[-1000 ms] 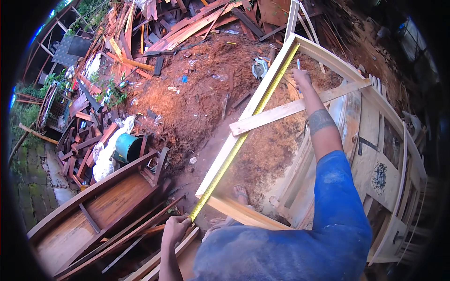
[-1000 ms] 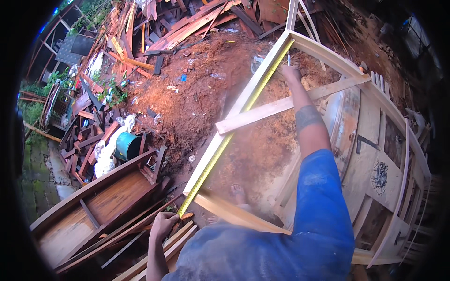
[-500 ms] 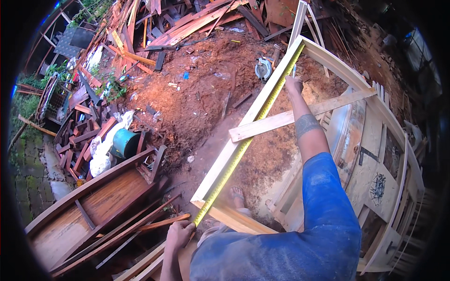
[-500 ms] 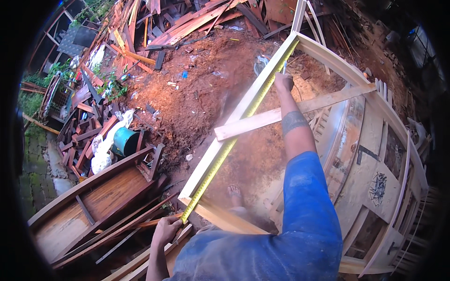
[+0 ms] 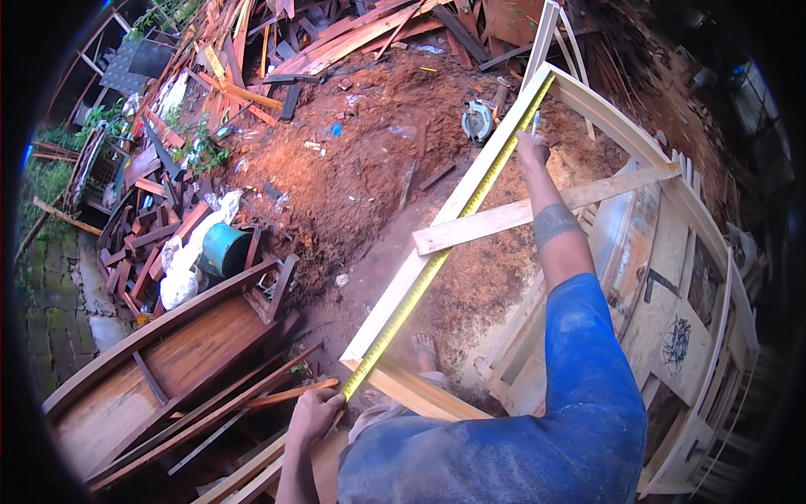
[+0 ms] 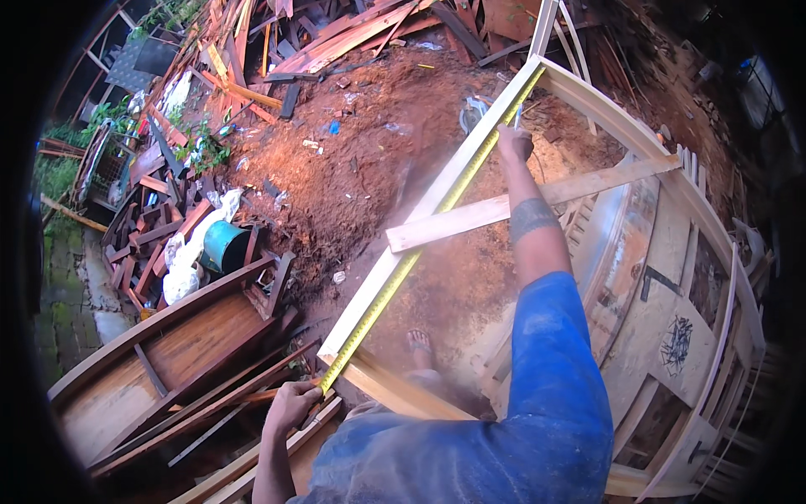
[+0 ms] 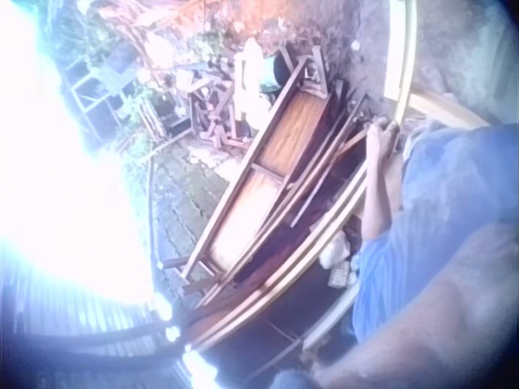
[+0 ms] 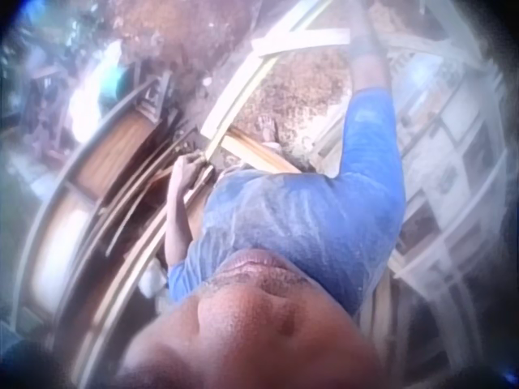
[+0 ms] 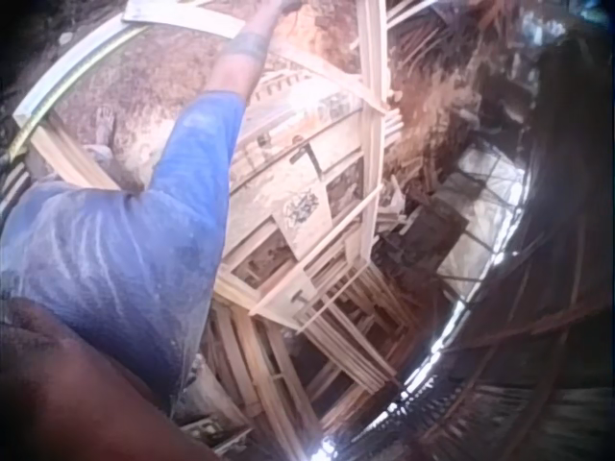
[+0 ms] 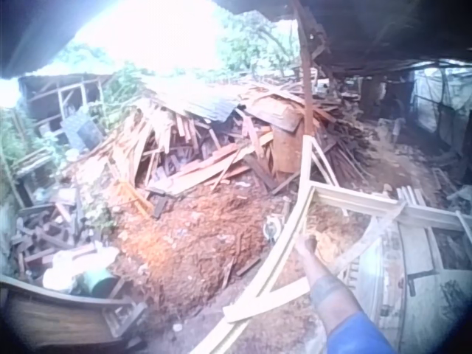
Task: The person hammers nails into wood to assemble a frame, uses a tape measure and pen to measure and mark wood pieces, and sands the frame edges using a handheld grinder.
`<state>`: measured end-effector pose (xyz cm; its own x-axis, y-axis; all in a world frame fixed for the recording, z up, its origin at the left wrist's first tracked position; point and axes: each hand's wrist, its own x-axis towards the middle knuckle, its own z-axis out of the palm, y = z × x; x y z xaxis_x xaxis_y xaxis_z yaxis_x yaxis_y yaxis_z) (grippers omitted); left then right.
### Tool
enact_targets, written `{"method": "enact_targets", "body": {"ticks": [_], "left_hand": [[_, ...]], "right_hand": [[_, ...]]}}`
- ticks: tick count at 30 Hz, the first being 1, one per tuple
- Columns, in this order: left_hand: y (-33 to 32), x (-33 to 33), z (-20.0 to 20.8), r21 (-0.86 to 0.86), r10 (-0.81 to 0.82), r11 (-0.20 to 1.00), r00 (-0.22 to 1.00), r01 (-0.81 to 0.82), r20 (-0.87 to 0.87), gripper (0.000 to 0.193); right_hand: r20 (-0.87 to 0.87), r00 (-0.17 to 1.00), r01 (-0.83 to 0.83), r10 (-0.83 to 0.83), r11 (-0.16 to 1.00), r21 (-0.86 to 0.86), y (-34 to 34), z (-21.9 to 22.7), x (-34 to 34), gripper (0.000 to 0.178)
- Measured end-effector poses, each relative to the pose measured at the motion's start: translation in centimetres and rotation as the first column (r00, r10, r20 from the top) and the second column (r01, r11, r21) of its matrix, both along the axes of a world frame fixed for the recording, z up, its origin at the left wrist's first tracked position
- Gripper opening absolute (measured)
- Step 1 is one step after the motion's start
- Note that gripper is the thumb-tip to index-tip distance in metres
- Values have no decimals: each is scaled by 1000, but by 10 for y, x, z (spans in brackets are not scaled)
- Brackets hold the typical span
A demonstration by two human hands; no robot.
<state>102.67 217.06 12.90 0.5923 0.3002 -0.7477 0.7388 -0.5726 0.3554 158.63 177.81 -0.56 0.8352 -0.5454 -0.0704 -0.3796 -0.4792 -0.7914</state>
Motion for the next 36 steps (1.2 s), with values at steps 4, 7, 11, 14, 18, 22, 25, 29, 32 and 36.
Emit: {"method": "enact_targets", "body": {"ticks": [4, 7, 11, 14, 18, 22, 25, 29, 32, 36], "left_hand": [[-2, 6, 1, 1, -2, 1000, 1000, 2, 20, 35], [-3, 8, 8, -3, 10, 1000, 1000, -10, -18, 35], [3, 8, 4, -52, 10, 999, 999, -12, -31, 35], [8, 11, -2, -52, 12, 999, 1000, -13, -19, 29], [12, 21, 8, -89, -4, 996, 997, -3, -81, 32], [15, 10, -2, -98, 19, 995, 992, -31, -122, 33], [20, 11, -6, -112, -7, 994, 990, -9, -138, 32], [26, 12, -9, -154, -26, 988, 990, 4, -140, 32], [29, 15, -9, -184, -44, 983, 990, 19, -133, 32], [31, 15, -8, -220, -47, 975, 983, 7, -176, 33]], "right_hand": [[17, 999, -50, 50, 999, 3, 3, 3, -1, 53], [7, 998, -62, 62, 998, -12, 3, 0, 7, 54], [126, 992, -1, -1, 1000, 16, -4, -34, 33, 49], [101, 994, 12, -46, 949, 316, 9, -30, 13, 37], [52, 997, 35, -63, 903, 428, -17, -19, 13, 34], [71, 998, -30, -1, 894, 447, 1, -25, 17, 30], [106, 994, -25, -26, 890, 456, -13, -43, 39, 29], [81, 997, -37, -3, 871, 490, -35, -52, 60, 28], [73, 997, -35, -3, 862, 506, -38, -56, 65, 29], [50, 999, -33, 9, 859, 510, -17, -48, 51, 18]]}}
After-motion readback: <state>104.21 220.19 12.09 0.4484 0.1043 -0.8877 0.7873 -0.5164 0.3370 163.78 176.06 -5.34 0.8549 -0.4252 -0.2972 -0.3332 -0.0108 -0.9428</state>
